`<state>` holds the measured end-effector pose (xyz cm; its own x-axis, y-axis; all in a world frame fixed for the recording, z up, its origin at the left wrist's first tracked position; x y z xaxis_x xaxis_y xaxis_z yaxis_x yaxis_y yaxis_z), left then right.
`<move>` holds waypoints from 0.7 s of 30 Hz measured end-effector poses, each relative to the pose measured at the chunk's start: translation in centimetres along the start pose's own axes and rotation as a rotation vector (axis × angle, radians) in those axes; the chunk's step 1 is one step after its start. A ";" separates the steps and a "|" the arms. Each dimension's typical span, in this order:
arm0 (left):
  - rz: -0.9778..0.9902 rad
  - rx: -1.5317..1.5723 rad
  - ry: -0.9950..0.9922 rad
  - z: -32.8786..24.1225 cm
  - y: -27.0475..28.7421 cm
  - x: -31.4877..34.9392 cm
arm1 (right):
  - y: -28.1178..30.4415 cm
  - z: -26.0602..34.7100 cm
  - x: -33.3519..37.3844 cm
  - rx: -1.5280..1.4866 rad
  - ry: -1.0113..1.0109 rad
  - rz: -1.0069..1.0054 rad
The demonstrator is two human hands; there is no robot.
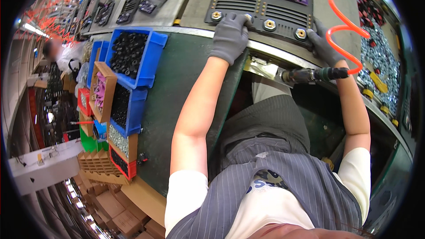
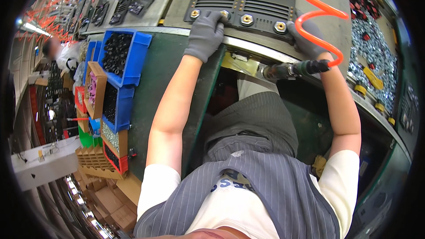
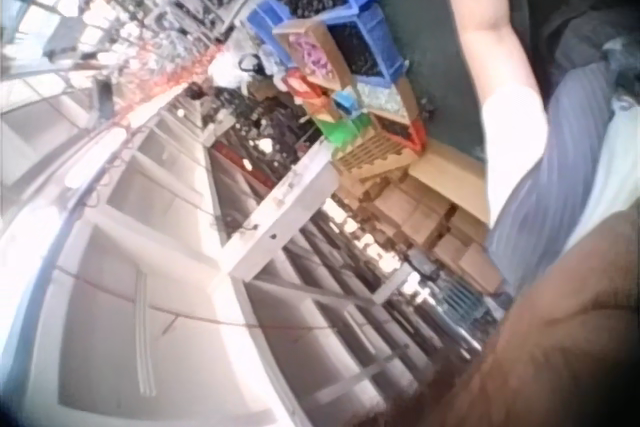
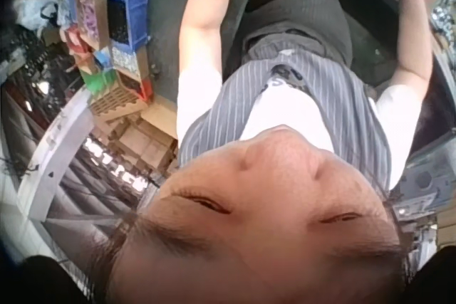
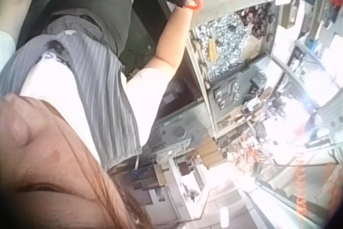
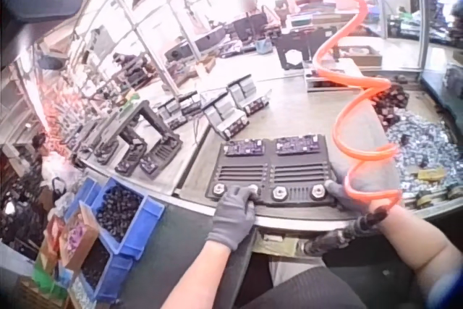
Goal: Assembling and securing components within metal enclosures for solar inverters using an electric screwdriver.
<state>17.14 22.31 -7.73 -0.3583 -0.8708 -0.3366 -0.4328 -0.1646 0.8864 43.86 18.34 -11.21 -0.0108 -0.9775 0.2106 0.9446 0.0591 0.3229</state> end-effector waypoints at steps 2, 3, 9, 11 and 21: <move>-0.100 -0.044 -0.024 -0.3 0.0 0.0 | 0.5 0.0 0.5 0.055 -0.064 -0.025; -0.122 -0.032 -0.083 -0.8 0.0 0.1 | 0.4 0.2 0.7 0.078 -0.045 0.015; -0.229 -0.016 -0.037 -0.6 0.8 2.0 | 11.3 -3.1 3.4 -0.028 0.058 -0.189; -0.204 0.108 0.158 1.6 0.3 2.2 | 18.1 -5.8 5.1 0.036 0.030 -0.383; -0.306 0.454 0.270 5.9 -1.4 2.6 | 28.2 -15.3 4.9 0.749 -0.280 -0.369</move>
<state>11.96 23.04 -11.76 0.0350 -0.9118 -0.4092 -0.8139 -0.2636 0.5177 75.44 12.14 -15.21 -0.4461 -0.8805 0.1602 0.4026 -0.0376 0.9146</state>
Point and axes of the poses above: each hand's wrist, its own x-axis away from the middle knuckle, its own y-axis out of the back of the hand, z = x × y, the point moved 8 cm from there along -x, towards the middle knuckle, and after that the axes turned 6 degrees about -x, right-handed, at the moved point
